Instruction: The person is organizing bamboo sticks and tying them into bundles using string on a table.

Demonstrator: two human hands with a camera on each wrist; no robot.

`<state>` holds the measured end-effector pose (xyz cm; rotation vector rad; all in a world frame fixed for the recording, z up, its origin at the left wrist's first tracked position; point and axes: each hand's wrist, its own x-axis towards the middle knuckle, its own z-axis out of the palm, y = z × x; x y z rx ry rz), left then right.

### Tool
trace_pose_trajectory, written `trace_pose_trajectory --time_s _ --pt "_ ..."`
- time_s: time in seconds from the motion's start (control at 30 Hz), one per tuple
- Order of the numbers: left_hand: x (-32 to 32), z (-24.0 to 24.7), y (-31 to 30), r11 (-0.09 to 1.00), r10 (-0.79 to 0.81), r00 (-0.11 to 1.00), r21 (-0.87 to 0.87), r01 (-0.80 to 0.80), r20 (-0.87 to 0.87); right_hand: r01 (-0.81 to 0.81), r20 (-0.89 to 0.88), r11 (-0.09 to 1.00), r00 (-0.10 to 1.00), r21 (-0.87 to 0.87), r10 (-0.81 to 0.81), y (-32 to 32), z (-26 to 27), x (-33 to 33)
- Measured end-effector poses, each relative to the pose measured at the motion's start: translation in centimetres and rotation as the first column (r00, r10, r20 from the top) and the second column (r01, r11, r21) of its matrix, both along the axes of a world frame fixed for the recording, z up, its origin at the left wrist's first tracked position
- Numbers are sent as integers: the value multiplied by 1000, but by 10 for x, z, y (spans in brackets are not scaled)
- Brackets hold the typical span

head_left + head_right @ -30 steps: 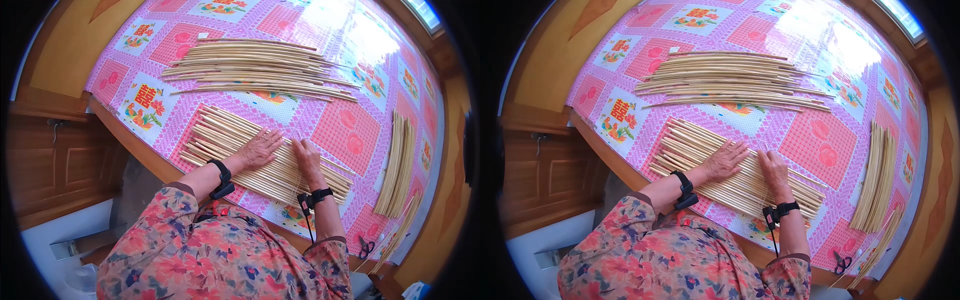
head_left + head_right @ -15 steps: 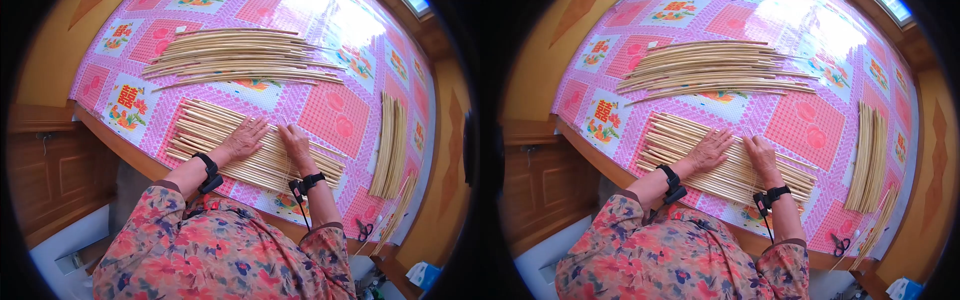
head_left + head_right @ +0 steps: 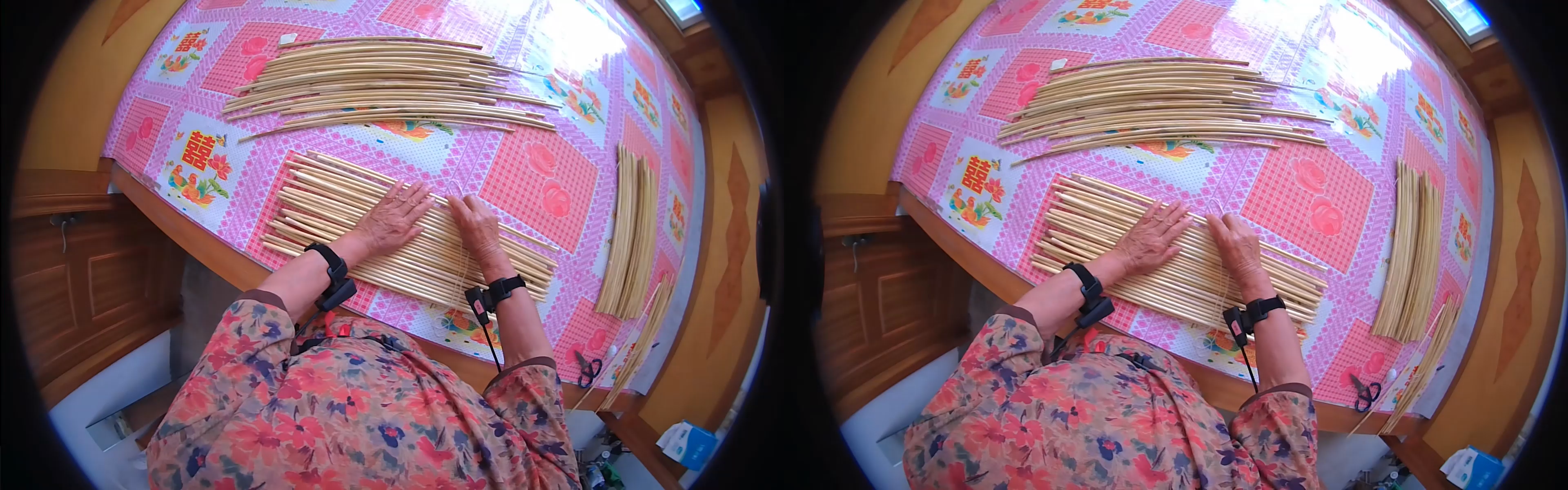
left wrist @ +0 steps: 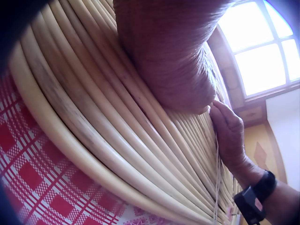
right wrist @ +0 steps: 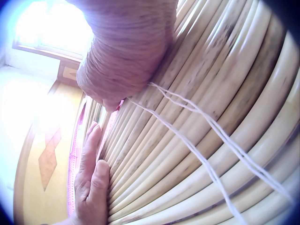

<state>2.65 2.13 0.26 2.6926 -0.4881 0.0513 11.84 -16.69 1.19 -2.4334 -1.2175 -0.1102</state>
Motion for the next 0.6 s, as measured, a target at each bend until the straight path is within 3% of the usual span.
trace_pose_trajectory --time_s 0.6 --pt "-1 1 -1 1000 8 1000 14 -8 8 -29 37 999 999 -39 31 2 4 0"
